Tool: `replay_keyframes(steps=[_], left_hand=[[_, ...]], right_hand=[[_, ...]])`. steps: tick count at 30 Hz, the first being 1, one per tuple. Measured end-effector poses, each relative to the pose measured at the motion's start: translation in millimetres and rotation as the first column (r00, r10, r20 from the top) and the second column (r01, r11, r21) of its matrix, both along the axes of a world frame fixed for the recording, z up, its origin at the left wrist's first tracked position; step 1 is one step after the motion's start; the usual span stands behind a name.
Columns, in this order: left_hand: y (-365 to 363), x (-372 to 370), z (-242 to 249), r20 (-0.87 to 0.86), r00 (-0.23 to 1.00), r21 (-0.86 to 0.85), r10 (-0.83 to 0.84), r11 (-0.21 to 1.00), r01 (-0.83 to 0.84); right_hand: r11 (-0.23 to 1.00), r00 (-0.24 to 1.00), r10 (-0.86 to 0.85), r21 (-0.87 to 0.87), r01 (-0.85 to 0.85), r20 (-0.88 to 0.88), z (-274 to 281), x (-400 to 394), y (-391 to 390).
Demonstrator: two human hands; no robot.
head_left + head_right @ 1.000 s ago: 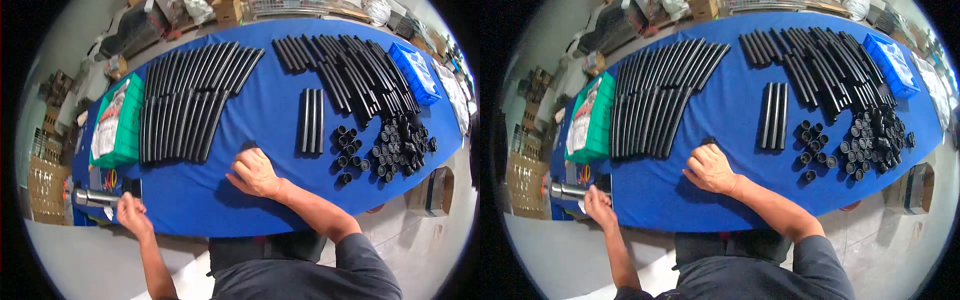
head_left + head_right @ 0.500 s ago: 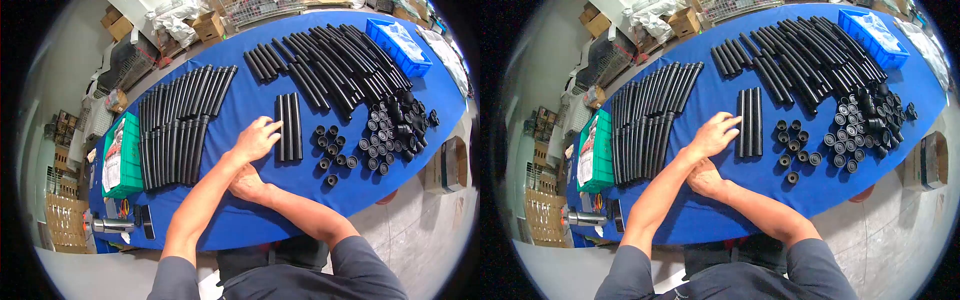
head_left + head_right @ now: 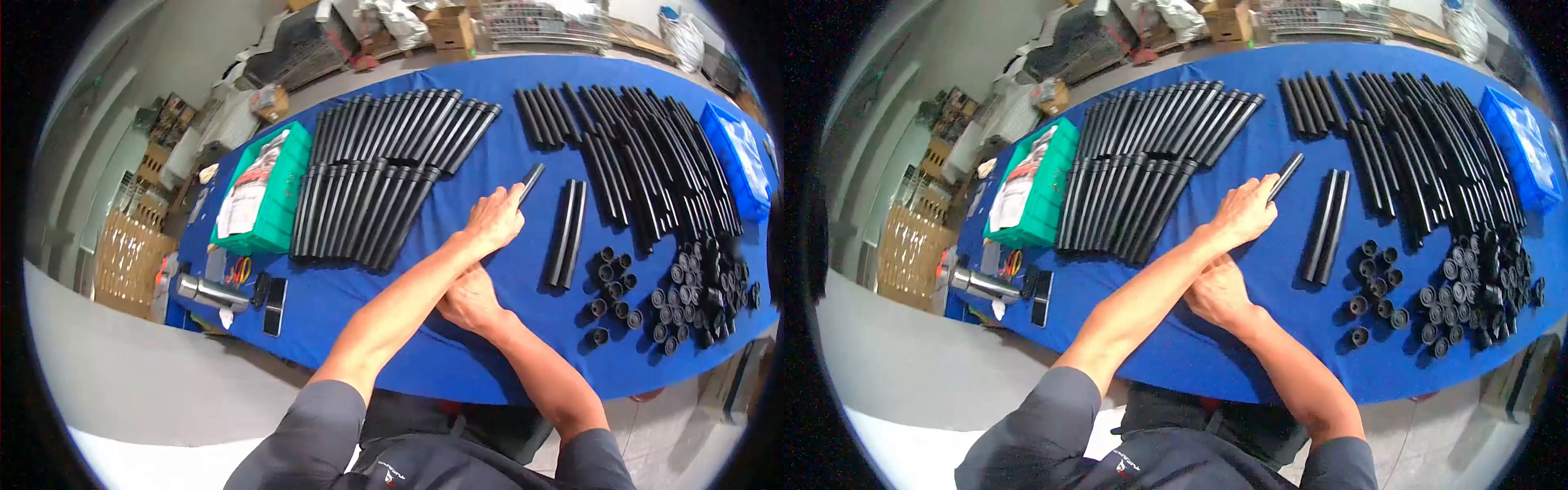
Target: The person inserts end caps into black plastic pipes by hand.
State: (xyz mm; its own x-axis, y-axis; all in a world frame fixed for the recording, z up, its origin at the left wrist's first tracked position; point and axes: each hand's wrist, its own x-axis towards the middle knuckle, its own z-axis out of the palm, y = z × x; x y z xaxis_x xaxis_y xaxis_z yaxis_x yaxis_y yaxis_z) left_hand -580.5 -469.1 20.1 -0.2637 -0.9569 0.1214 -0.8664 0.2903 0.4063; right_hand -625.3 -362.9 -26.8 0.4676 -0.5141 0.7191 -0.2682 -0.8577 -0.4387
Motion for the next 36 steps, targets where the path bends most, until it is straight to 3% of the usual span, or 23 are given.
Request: replay_keyframes(steps=[3,4,5,7,9,10,11,13,16,17,19,20,23,26,29,31,33,34,36], left_hand=[[46.4,45.6,35.5,-0.180,0.984,-0.172,0.011,0.984,-0.043],[71.6,61.1,55.7,-0.192,0.981,-0.207,0.032,0.976,-0.072],[97.4,78.5,69.9,-0.207,0.977,-0.245,0.053,0.964,-0.104],[148.9,111.4,73.8,-0.164,0.983,-0.321,0.082,0.938,-0.132],[193.4,144.0,62.8,-0.078,0.991,-0.277,0.113,0.952,-0.130],[211.1,156.2,52.1,-0.041,0.988,-0.239,0.146,0.959,-0.151],[226.7,167.1,39.5,-0.005,0.985,-0.198,0.173,0.965,-0.170],[240.0,182.6,20.7,0.059,0.974,-0.178,0.218,0.963,-0.204],[256.3,192.8,4.3,0.139,0.950,-0.131,0.279,0.956,-0.261],[257.5,194.3,0.1,0.171,0.951,-0.184,0.259,0.956,-0.227],[259.0,197.1,-5.2,0.247,0.942,-0.279,0.225,0.948,-0.154],[259.3,196.5,-5.1,0.219,0.943,-0.267,0.251,0.945,-0.190],[256.7,189.6,-3.9,0.144,0.939,-0.204,0.312,0.938,-0.280],[247.2,193.5,-14.3,0.161,0.921,-0.175,0.354,0.929,-0.326],[248.4,186.1,-10.6,-0.048,0.940,-0.134,0.339,0.930,-0.342],[250.5,174.2,6.9,-0.143,0.954,-0.062,0.264,0.960,-0.275],[250.8,165.5,25.2,-0.192,0.967,0.000,0.168,0.985,-0.171],[250.6,160.8,37.0,-0.194,0.968,0.126,0.160,0.983,-0.137],[252.9,173.7,24.8,-0.193,0.977,0.155,0.090,0.986,-0.060]], right_hand=[[0.961,0.979,-0.165,0.202,0.187,-0.121,4.8,-4.9,1.5],[0.949,0.956,-0.221,0.185,0.256,-0.191,12.0,-8.6,0.8],[0.947,0.953,-0.285,0.125,0.297,-0.107,14.9,-11.0,-4.5],[0.906,0.910,-0.408,0.088,0.414,-0.071,32.7,-24.7,-15.4],[0.850,0.846,-0.508,0.063,0.523,-0.162,18.6,-36.6,-31.4],[0.834,0.816,-0.486,0.114,0.540,-0.313,8.6,-39.3,-33.7],[0.834,0.805,-0.477,0.106,0.541,-0.351,4.6,-38.1,-33.3],[0.843,0.810,-0.485,0.069,0.533,-0.329,4.0,-33.4,-31.3],[0.852,0.846,-0.522,-0.009,0.524,-0.109,44.8,-30.2,-15.2],[0.916,0.916,-0.401,-0.031,0.401,-0.020,40.8,-30.7,-12.5],[0.986,0.988,-0.140,0.097,0.133,0.061,31.3,-22.3,-4.2],[0.965,0.993,-0.080,0.255,0.054,0.092,25.0,-16.0,1.8],[0.825,0.999,0.017,0.564,-0.040,0.046,22.3,-9.8,5.1],[0.711,0.988,0.107,0.686,-0.152,0.108,27.2,-8.6,7.8],[0.512,0.951,0.158,0.801,-0.310,0.267,12.0,-2.7,9.6],[0.096,0.838,0.387,0.886,-0.453,0.386,31.1,-13.1,4.4],[-0.026,0.708,0.451,0.801,-0.598,0.543,27.1,-12.4,8.5],[0.021,0.691,0.503,0.791,-0.611,0.520,21.2,-11.2,8.5],[0.112,0.658,0.579,0.752,-0.649,0.482,8.4,-6.1,10.6]])
